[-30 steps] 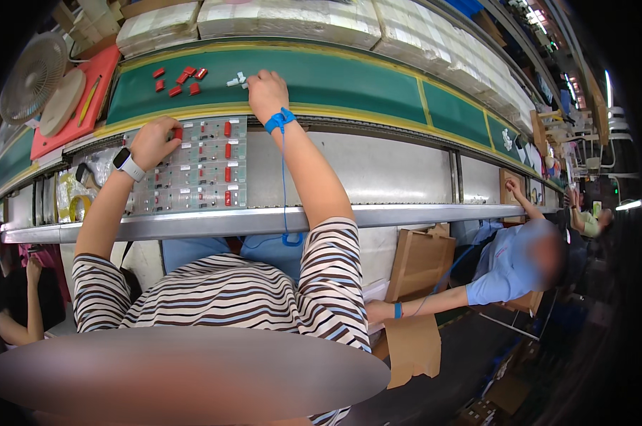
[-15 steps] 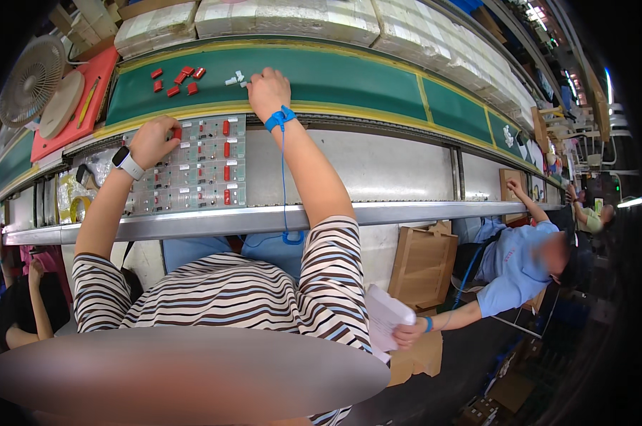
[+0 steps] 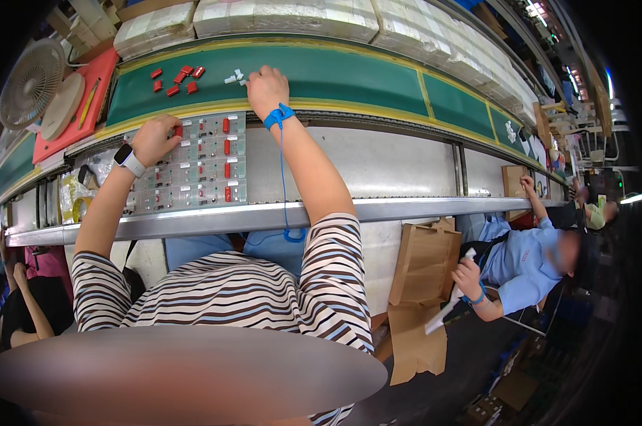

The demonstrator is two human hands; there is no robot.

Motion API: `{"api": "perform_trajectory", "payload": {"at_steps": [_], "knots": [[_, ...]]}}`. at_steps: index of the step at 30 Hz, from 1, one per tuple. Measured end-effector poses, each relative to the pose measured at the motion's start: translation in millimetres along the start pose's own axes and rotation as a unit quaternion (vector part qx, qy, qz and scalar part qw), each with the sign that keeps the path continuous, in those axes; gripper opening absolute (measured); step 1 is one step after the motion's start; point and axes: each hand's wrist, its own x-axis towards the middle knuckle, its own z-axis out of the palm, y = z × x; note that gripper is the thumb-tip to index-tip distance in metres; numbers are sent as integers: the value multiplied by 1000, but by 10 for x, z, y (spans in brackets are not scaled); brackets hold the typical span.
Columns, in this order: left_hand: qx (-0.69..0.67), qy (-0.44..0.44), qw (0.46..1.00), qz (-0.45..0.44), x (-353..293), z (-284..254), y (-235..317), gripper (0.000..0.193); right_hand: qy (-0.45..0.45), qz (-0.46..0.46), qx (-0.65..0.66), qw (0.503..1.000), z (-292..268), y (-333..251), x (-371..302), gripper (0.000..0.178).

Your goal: Assembling small electronic components onto a tray and checking a document.

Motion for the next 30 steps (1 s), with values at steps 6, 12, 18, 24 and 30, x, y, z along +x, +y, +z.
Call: {"api": "perform_trajectory", "payload": {"at_steps": [6,12,18,24,30], "knots": [[37,-54,998,4,60,-45,15,17,-12,-22,-22,999,-18,-8,-9,12],[-30,-59,998,-16,123,-39,-33,24,-30,-36,-18,999,-86,60,-22,8],[18,103,994,-22,517,-85,-475,20,-52,-25,11,998,-260,-214,-1,11],[94,126,986,-58,670,171,-629,21,-205,-98,231,946,-554,-953,-192,10],[35,136,990,-32,452,85,-434,19,-213,-153,265,928,-454,-1102,-412,8]]}}
